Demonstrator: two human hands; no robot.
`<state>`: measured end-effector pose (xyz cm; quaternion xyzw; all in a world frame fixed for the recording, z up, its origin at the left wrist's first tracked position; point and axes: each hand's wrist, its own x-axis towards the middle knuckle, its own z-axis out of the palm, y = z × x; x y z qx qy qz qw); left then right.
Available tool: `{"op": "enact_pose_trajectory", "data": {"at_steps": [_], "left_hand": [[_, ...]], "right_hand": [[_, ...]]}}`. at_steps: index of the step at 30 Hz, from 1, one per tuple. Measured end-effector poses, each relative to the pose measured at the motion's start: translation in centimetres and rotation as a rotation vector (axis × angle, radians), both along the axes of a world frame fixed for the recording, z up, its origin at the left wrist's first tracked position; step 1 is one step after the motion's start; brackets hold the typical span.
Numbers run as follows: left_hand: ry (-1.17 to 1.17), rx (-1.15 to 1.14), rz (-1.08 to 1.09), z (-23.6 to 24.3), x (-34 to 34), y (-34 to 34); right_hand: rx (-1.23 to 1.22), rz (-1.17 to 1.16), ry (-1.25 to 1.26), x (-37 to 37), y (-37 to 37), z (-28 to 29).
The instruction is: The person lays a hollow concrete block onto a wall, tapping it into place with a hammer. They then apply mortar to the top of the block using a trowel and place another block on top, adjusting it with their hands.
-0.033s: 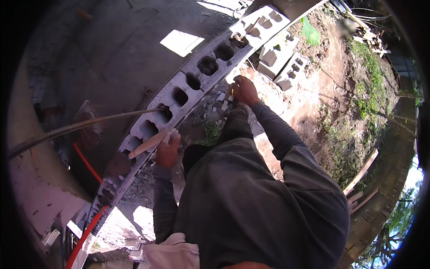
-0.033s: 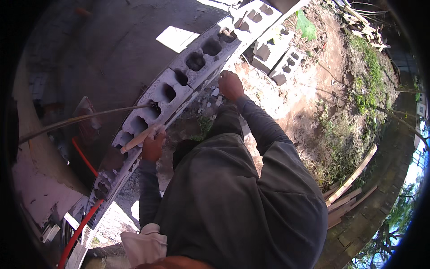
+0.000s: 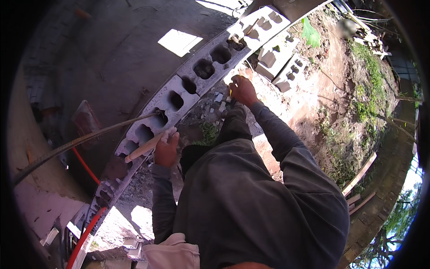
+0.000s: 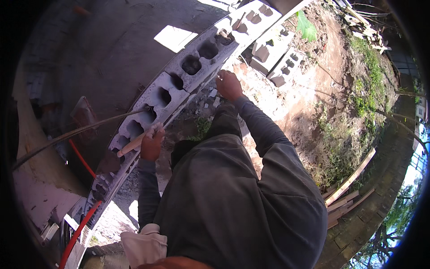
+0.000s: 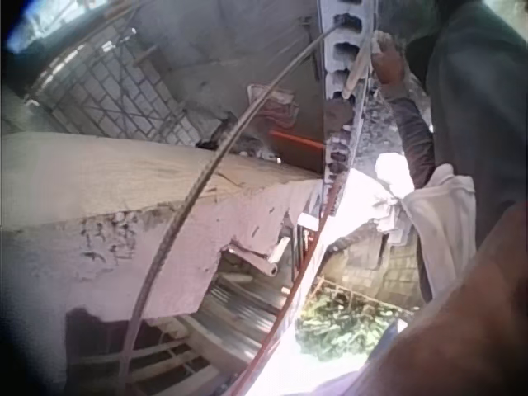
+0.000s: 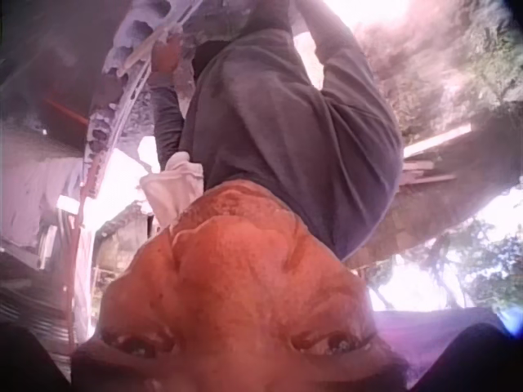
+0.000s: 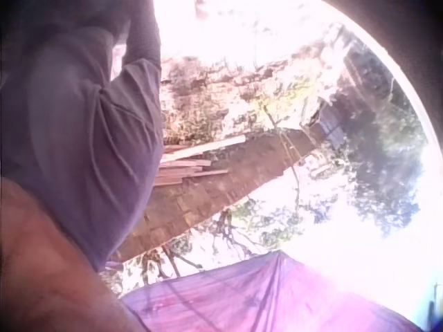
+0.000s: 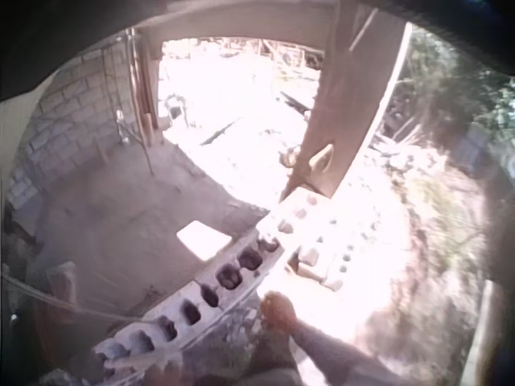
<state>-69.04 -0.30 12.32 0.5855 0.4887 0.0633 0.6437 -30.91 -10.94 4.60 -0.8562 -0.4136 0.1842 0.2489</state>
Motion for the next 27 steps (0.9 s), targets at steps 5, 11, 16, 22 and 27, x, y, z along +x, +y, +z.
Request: {"op": "enact_pose_trajectory", "data": {"at_steps": [5,11,16,22,27], "left_hand": [[0.13,0.062,0.217,-1.9,15.0,0.9],[0.581,0.287,0.209,-5.7,22.8,2.7],[0.761,0.271,0.217,-5.8,26.5,3.5],[0.782,0.243,0.173,-8.2,25.6,3.7],[0.782,0.234,0.134,-9.8,25.0,4.1]], "right_hand": [[-0.074,0.213,0.109,7.9,1.9,0.2],[-0.226,0.427,0.358,14.7,1.1,5.9],[-0.361,0.535,0.423,17.7,-2.5,4.5],[-0.339,0.461,0.499,18.1,-3.2,3.9],[-0.313,0.355,0.586,16.9,-3.1,3.8]]}}
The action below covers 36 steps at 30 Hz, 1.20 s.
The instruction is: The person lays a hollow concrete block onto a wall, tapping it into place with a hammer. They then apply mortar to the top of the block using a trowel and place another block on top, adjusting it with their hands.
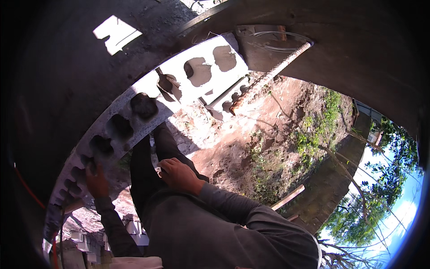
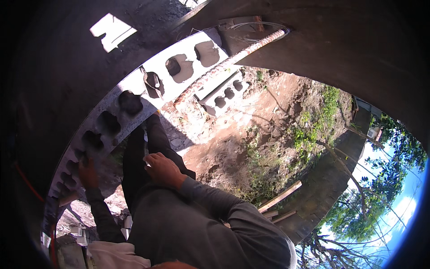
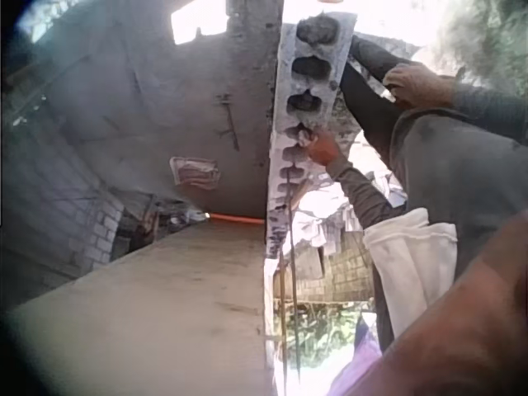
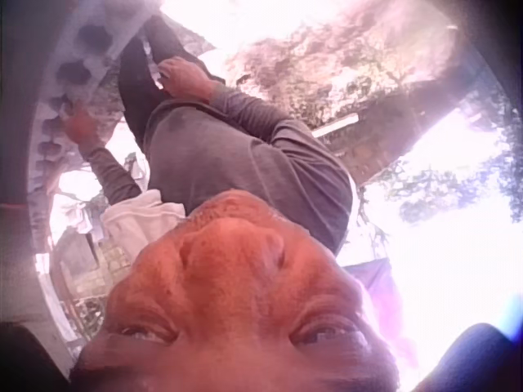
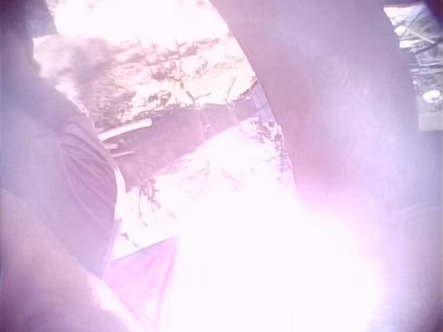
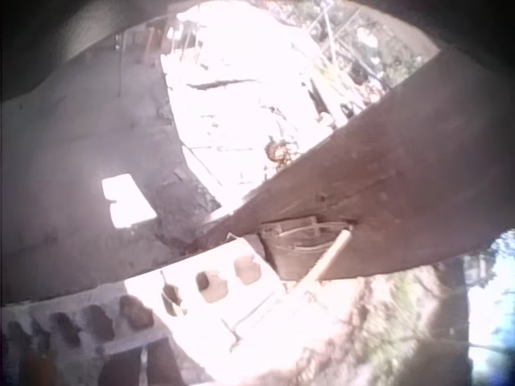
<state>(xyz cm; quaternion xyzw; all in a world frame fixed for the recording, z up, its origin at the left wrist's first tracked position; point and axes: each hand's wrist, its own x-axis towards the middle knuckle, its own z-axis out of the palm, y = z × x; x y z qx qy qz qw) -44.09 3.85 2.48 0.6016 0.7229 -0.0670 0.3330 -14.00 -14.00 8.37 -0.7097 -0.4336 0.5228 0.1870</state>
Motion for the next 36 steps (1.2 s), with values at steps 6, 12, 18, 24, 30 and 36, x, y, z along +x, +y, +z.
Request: {"op": "enact_pose_trajectory", "data": {"at_steps": [6,12,18,24,30,36], "left_hand": [[-0.332,-0.096,0.092,-1.0,-1.0,1.1],[-0.372,-0.19,0.174,-0.3,0.7,3.2],[-0.285,-0.172,0.11,-1.3,0.4,4.4],[-0.155,-0.241,0.204,-2.4,0.8,5.1],[0.041,-0.301,0.071,-4.2,0.3,4.9],[0.163,-0.278,0.024,-2.5,2.1,5.9]], "right_hand": [[0.178,-0.133,-0.099,1.6,5.1,1.5],[0.287,-0.111,-0.555,6.7,13.5,-2.0],[-0.098,-0.025,-0.544,9.3,17.1,-6.7],[-0.183,0.164,-0.498,12.8,17.2,-12.7],[-0.327,0.151,-0.504,11.0,19.3,-11.7],[-0.143,0.162,-0.435,11.5,18.6,-11.7]]}}
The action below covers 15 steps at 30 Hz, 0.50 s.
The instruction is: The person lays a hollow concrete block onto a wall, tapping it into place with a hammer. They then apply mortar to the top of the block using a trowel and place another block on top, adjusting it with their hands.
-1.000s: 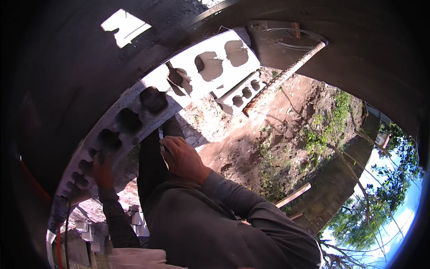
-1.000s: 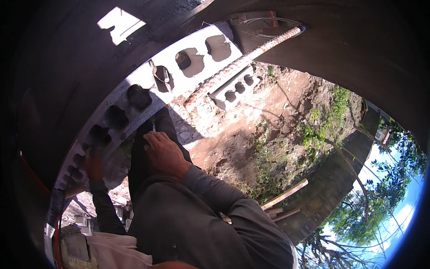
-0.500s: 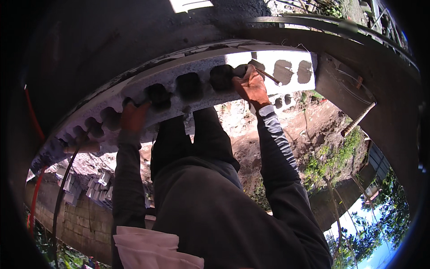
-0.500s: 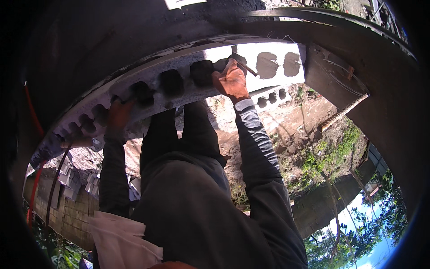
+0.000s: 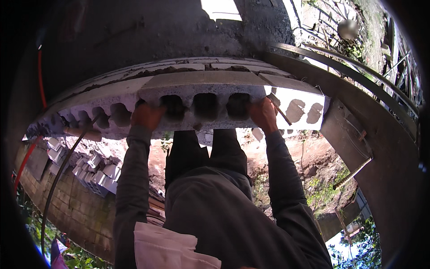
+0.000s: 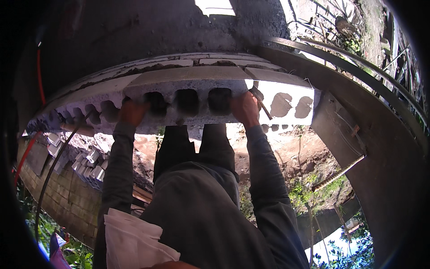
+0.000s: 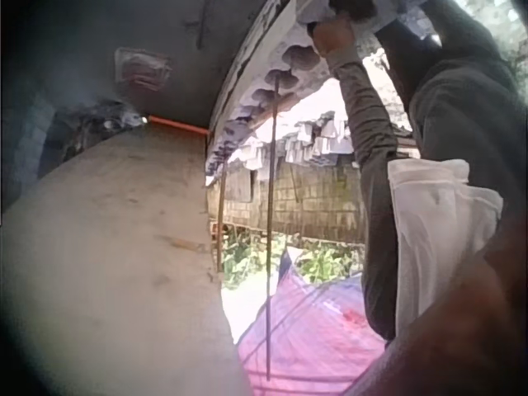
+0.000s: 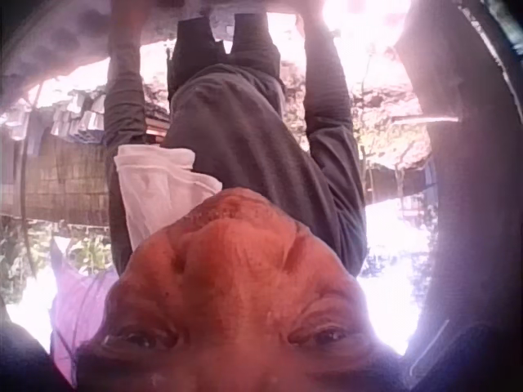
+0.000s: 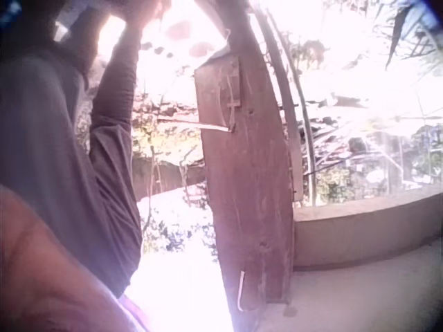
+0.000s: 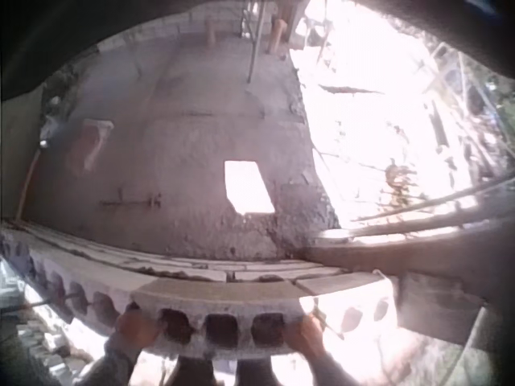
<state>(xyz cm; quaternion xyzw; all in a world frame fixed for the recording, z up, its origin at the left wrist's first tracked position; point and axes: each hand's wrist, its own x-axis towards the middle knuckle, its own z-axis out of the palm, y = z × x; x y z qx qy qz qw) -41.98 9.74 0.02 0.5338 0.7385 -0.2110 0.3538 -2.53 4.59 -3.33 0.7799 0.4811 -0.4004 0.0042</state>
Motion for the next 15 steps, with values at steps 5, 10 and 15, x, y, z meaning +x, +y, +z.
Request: {"op": "enact_pose_trajectory", "data": {"at_steps": [5,10,15], "left_hand": [[-0.163,0.055,0.004,-2.2,-2.1,-1.0],[-0.179,0.145,0.028,-1.0,-1.3,-0.7],[-0.16,0.059,-0.011,0.3,-1.2,0.0]], "right_hand": [[-0.074,-0.029,0.067,-0.2,1.3,1.9],[-0.027,-0.069,0.083,-0.3,1.2,3.0],[0.046,0.011,0.084,-0.3,0.8,3.3]]}}
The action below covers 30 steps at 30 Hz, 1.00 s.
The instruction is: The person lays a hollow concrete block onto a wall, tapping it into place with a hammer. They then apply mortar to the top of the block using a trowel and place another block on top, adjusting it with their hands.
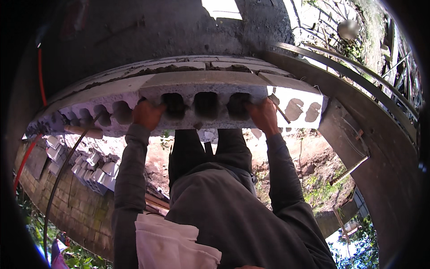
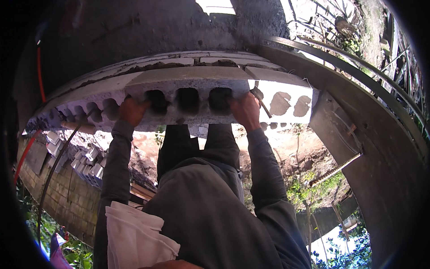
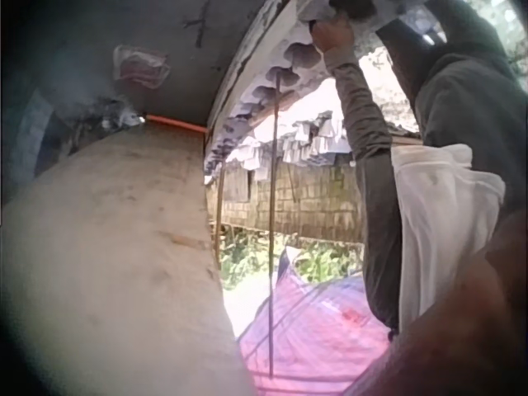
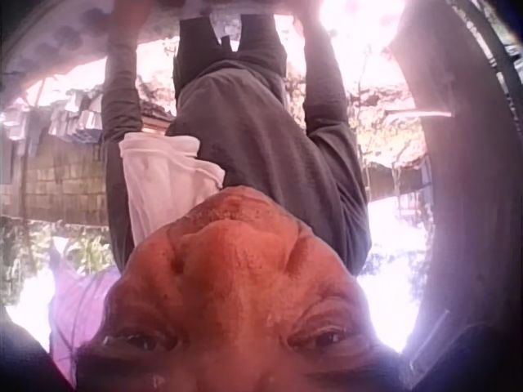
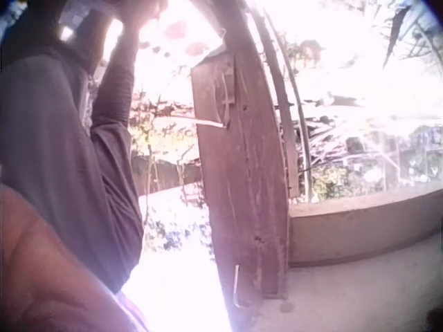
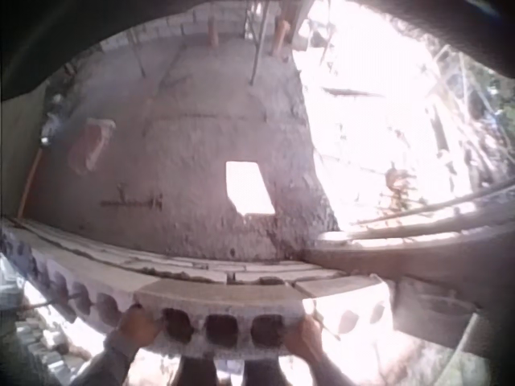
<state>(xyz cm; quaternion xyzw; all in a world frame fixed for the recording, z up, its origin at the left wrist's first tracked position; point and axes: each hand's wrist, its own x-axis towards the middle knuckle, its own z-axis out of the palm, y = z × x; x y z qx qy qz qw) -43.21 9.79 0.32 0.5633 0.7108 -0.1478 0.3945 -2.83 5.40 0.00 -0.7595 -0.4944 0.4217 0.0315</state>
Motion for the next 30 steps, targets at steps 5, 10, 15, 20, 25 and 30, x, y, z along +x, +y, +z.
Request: {"op": "enact_pose_trajectory", "data": {"at_steps": [5,10,15,20,25,30], "left_hand": [[-0.002,0.064,-0.029,1.0,0.0,-0.9],[-0.056,0.24,-0.243,1.2,-1.9,-4.1],[-0.085,0.299,-0.37,4.7,-1.1,-3.7],[-0.023,0.32,-0.447,7.1,-0.7,-3.7],[-0.151,0.276,-0.278,6.7,-0.8,-3.7],[-0.055,0.071,-0.082,4.6,0.3,-2.6]], "right_hand": [[0.086,0.025,0.037,-0.1,-0.6,1.6],[-0.174,0.019,-0.002,-0.6,0.3,5.7],[0.064,0.058,0.067,-0.5,-1.0,7.2],[-0.164,-0.074,0.046,-0.5,-0.9,8.6],[-0.108,-0.004,-0.068,0.1,-1.8,7.6],[-0.016,0.02,-0.034,-0.1,-1.1,5.9]]}}
